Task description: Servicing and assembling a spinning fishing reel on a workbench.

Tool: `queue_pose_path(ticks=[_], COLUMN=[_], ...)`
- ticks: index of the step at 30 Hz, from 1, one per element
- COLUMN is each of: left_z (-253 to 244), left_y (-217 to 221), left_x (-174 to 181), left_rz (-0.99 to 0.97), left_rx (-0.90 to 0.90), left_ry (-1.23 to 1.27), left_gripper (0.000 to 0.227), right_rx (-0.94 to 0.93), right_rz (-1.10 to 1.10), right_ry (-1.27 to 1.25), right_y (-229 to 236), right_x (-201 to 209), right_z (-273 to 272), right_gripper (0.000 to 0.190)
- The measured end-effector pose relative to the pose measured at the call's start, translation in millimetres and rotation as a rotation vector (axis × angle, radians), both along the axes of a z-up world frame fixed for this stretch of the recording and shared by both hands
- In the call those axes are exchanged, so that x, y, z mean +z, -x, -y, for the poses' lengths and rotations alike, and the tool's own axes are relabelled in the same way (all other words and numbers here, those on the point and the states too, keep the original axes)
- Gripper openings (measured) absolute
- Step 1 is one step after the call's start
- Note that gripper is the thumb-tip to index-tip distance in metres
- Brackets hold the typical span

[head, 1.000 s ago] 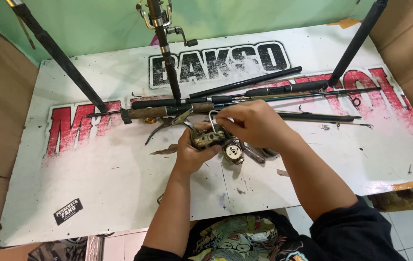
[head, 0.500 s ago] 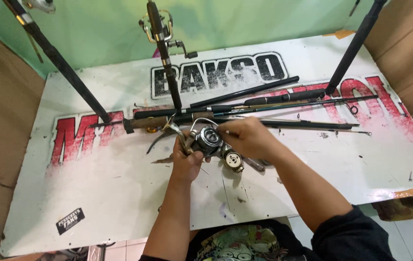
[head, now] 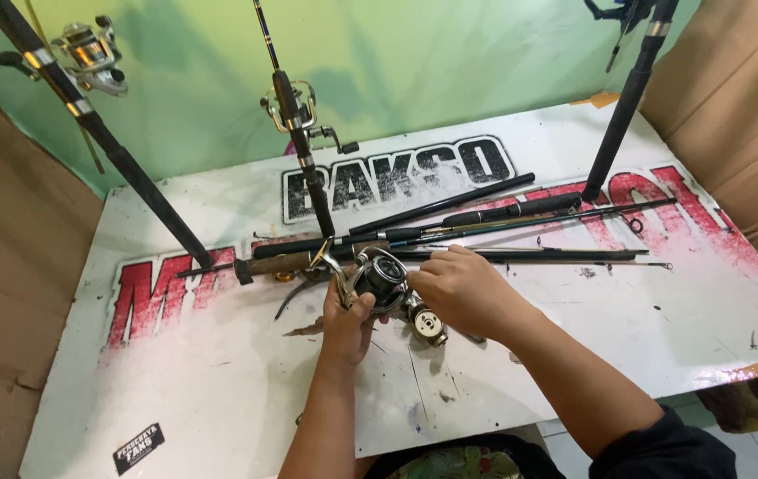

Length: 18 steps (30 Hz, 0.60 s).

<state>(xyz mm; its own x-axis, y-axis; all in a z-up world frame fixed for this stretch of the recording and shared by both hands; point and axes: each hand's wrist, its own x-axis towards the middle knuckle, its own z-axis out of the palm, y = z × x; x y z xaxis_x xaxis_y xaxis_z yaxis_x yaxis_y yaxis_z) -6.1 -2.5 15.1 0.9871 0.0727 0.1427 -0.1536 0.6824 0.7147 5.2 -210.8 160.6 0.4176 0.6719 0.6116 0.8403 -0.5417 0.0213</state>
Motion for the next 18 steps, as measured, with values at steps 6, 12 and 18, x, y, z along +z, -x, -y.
queue_pose_path(ticks=[6, 12, 18], left_z=[2, 3, -3], left_y=[-1, -5, -1], left_x=[4, 1, 9], left_rz=[-0.024, -0.040, -0.055], left_rx=[-0.018, 0.036, -0.038], left_ry=[0.028, -0.055, -0.283], left_gripper=[0.046, 0.049, 0.050], right_rx=[0.016, 0.063, 0.093], right_rz=[0.002, 0.077, 0.124], right_ry=[0.119, 0.111, 0.101], right_y=[6, 13, 11], right_x=[13, 15, 25], right_z=[-1, -6, -8], right_gripper=[0.017, 0.017, 0.019])
